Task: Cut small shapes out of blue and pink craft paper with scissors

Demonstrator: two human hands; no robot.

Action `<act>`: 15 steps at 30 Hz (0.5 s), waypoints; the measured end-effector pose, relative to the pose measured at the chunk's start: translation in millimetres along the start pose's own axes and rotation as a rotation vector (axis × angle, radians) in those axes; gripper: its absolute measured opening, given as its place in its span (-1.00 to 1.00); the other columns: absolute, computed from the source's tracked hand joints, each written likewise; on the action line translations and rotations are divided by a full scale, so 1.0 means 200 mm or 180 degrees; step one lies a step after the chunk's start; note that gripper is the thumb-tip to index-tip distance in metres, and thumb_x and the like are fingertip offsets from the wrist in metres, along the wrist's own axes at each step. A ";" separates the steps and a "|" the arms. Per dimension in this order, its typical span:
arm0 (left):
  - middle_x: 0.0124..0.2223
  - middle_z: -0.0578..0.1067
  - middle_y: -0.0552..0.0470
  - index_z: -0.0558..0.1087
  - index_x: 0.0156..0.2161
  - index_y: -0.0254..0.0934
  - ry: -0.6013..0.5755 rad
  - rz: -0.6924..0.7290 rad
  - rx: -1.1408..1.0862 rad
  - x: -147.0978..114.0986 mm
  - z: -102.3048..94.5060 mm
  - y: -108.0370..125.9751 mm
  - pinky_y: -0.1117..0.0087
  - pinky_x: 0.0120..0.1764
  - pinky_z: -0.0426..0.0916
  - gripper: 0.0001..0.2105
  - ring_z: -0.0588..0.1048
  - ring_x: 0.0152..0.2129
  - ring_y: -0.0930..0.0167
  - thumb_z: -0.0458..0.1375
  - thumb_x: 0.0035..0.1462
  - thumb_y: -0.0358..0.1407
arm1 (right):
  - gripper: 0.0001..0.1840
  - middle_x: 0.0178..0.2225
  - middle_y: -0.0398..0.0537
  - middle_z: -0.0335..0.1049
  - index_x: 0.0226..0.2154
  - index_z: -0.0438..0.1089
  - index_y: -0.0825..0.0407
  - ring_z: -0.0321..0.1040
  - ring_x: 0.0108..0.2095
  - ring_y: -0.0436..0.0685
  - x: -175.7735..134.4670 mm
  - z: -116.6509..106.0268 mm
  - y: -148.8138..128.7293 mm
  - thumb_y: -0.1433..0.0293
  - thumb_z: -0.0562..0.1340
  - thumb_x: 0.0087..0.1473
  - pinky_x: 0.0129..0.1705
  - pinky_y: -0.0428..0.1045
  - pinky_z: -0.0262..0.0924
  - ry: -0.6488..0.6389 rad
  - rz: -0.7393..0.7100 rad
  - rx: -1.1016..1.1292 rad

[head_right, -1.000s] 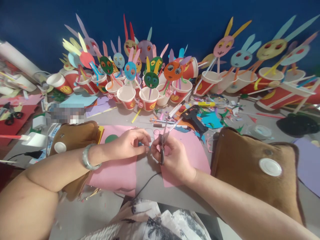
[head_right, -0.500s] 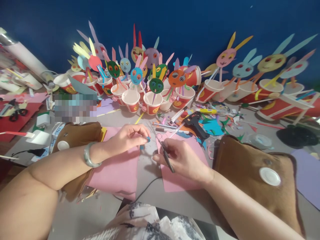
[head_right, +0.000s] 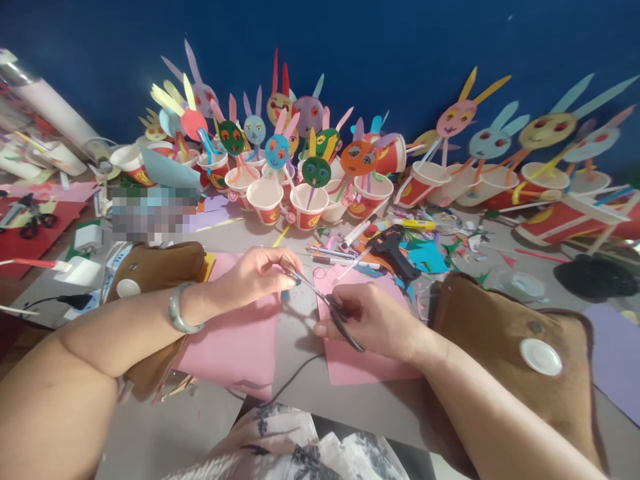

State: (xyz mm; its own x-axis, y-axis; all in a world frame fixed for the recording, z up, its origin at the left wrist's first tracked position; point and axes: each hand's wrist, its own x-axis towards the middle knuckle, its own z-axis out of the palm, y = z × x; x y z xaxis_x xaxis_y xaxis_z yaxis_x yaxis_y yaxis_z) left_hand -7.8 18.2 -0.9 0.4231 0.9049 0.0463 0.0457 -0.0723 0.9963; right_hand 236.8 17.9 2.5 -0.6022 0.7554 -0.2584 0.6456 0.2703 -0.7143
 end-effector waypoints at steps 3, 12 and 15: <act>-0.29 0.51 0.00 0.49 -0.31 -0.33 -0.0034 0.0019 0.0026 0.00 0.00 0.01 0.43 -0.32 0.28 -0.88 0.42 -0.38 0.47 0.21 0.02 -0.32 | -0.44 -0.65 -0.28 -0.02 -0.63 0.11 0.00 -0.07 -0.59 -0.05 0.00 0.00 -0.01 -0.05 0.33 -0.07 -0.57 -0.09 -0.11 0.0050 -0.0115 -0.0146; -0.24 0.52 -0.03 0.47 -0.32 -0.32 -0.0074 0.0146 0.0091 -0.01 0.00 0.02 0.47 -0.37 0.29 -0.90 0.46 -0.33 0.44 0.21 0.03 -0.34 | -0.43 -0.68 -0.25 0.03 -0.65 0.06 -0.02 -0.05 -0.61 -0.03 -0.01 -0.01 -0.04 -0.05 0.27 -0.01 -0.57 -0.08 -0.10 0.0448 -0.0390 -0.0639; -0.21 0.53 -0.04 0.48 -0.30 -0.32 -0.0092 0.0190 0.0058 -0.02 0.00 0.02 0.46 -0.35 0.33 -0.89 0.47 -0.33 0.44 0.21 0.03 -0.34 | -0.43 -0.68 -0.26 0.01 -0.65 0.06 -0.02 -0.05 -0.60 -0.04 -0.01 0.00 -0.03 -0.04 0.27 0.00 -0.57 -0.08 -0.10 0.0454 -0.0427 -0.0593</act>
State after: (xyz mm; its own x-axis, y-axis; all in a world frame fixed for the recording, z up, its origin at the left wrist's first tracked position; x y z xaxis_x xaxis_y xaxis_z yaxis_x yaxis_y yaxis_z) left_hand -9.0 15.2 2.1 0.4515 0.8863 0.1032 0.0359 -0.1336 0.9904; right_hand 233.8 15.4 8.5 -0.6242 0.7785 -0.0658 0.6478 0.4687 -0.6005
